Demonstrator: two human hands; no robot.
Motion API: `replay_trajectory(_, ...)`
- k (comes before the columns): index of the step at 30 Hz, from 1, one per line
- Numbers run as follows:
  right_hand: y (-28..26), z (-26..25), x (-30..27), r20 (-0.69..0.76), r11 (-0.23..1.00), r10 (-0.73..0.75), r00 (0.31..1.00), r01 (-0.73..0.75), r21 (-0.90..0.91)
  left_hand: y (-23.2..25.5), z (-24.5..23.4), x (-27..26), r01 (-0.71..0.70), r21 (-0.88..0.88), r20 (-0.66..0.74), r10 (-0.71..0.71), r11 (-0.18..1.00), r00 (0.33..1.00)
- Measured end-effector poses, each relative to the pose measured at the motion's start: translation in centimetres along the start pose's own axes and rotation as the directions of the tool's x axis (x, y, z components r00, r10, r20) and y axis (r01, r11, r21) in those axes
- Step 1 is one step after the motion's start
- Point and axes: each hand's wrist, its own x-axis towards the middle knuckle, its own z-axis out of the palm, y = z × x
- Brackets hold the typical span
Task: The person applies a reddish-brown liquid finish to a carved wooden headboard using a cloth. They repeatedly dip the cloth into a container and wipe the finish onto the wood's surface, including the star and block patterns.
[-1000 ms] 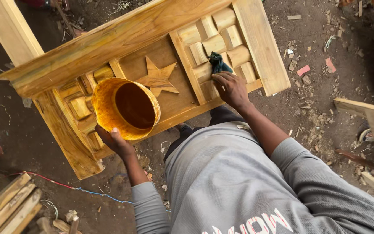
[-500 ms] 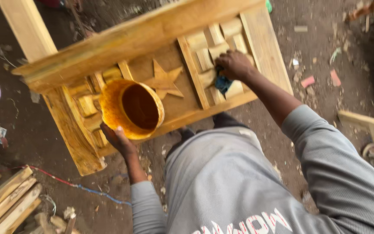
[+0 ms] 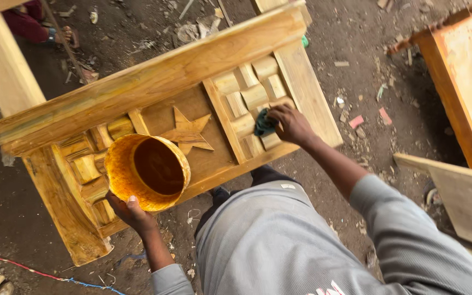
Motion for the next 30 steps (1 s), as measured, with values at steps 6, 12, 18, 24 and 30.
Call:
replay_trajectory(6, -3.3, 0.0, -0.1, -0.112, 0.993, 0.017, 0.994, -0.03, -0.116, -3.7, -1.3, 0.2, 0.027, 0.221, -0.048, -0.017, 0.975, 0.999)
replay_trajectory(12, -4.3, 3.4, -0.2, -0.134, 0.967, 0.166, 0.977, -0.188, -0.171, -7.1, -0.7, -1.0, 0.028, 0.327, -0.109, 0.008, 0.945, 0.994)
replay_trajectory(18, -3.6, 2.8, 1.5, 0.028, 0.967, 0.078, 0.997, -0.068, -0.244, -2.6, -0.4, 0.2, 0.101, 0.012, -0.058, -0.1, 0.995, 0.993)
replay_trajectory(24, -2.1, 3.6, 1.8, 0.034, 0.964, 0.174, 0.984, -0.163, -0.212, -0.4, 0.1, 0.9, 0.073, -0.117, -0.029, -0.077, 0.99, 0.997)
replay_trajectory(30, -1.3, 4.6, -0.6, -0.178, 0.978, 0.02, 0.984, -0.056, -0.202, -2.1, -0.3, 0.1, 0.103, 0.049, -0.066, -0.1, 0.993, 0.993)
